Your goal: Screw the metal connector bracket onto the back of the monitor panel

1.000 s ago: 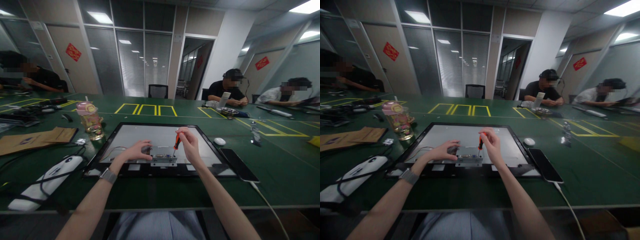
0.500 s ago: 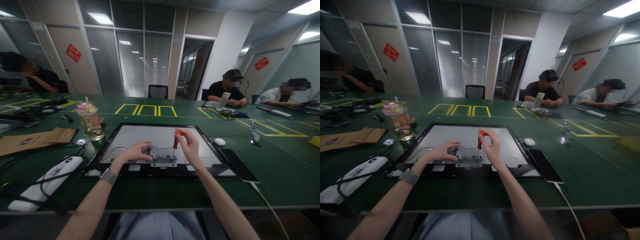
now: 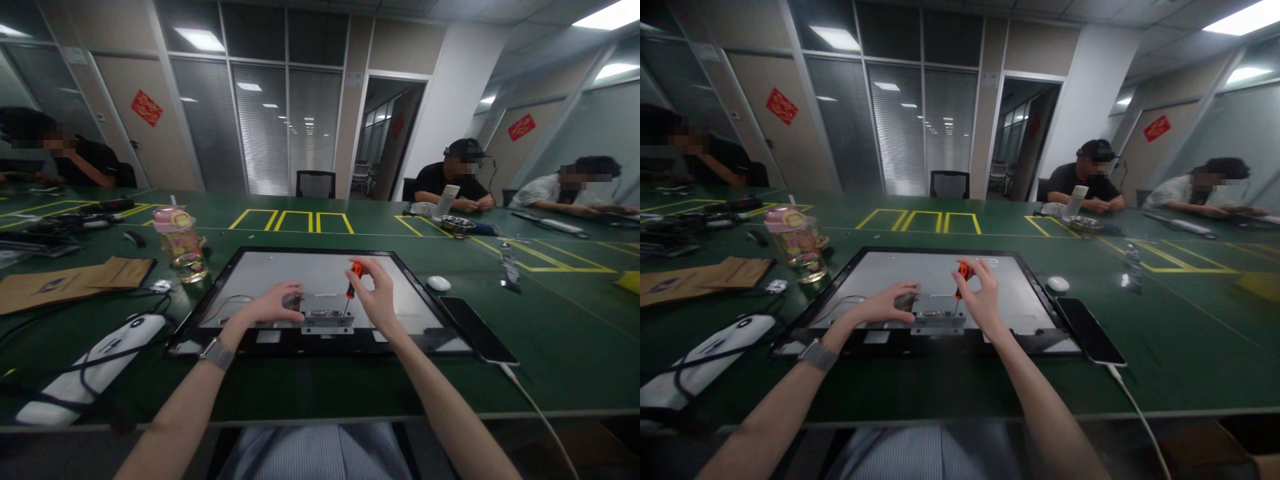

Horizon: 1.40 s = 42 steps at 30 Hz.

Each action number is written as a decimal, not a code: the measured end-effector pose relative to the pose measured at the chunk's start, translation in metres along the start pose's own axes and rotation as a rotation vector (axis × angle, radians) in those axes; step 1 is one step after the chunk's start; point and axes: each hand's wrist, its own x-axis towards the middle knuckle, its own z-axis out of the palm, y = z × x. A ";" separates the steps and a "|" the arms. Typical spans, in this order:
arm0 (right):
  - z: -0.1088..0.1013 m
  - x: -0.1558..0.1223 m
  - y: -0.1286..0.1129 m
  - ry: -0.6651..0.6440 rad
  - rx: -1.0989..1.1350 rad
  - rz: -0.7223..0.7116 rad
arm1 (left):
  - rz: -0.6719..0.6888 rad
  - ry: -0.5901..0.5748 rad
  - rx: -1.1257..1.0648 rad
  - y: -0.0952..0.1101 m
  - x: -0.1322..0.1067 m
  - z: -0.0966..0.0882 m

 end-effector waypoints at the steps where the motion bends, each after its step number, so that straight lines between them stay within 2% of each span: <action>1: 0.000 0.001 0.001 -0.009 0.017 0.017 | -0.006 -0.004 0.000 0.001 0.000 -0.001; 7: 0.000 -0.002 -0.001 -0.081 0.268 0.103 | 0.006 -0.002 0.006 0.001 -0.001 -0.001; 14: 0.000 0.000 -0.001 0.026 0.136 0.036 | 0.014 0.001 0.001 -0.005 0.002 0.001; 21: -0.003 -0.001 -0.006 -0.049 0.256 0.071 | 0.020 0.000 0.001 -0.006 0.001 0.001; 25: -0.002 0.001 -0.005 0.038 0.079 0.009 | 0.021 0.008 -0.003 -0.006 0.001 0.002; 28: -0.001 0.002 -0.003 0.064 0.068 0.016 | 0.027 0.012 -0.001 -0.006 0.001 0.002; 34: -0.002 -0.001 -0.004 -0.033 0.210 0.041 | 0.026 0.016 0.005 -0.004 0.001 0.001; 39: 0.000 0.000 -0.003 0.073 0.062 0.003 | 0.011 0.005 0.000 -0.004 0.000 0.001; 42: -0.001 0.000 -0.003 0.065 0.078 0.016 | 0.018 0.009 0.003 -0.004 0.001 0.001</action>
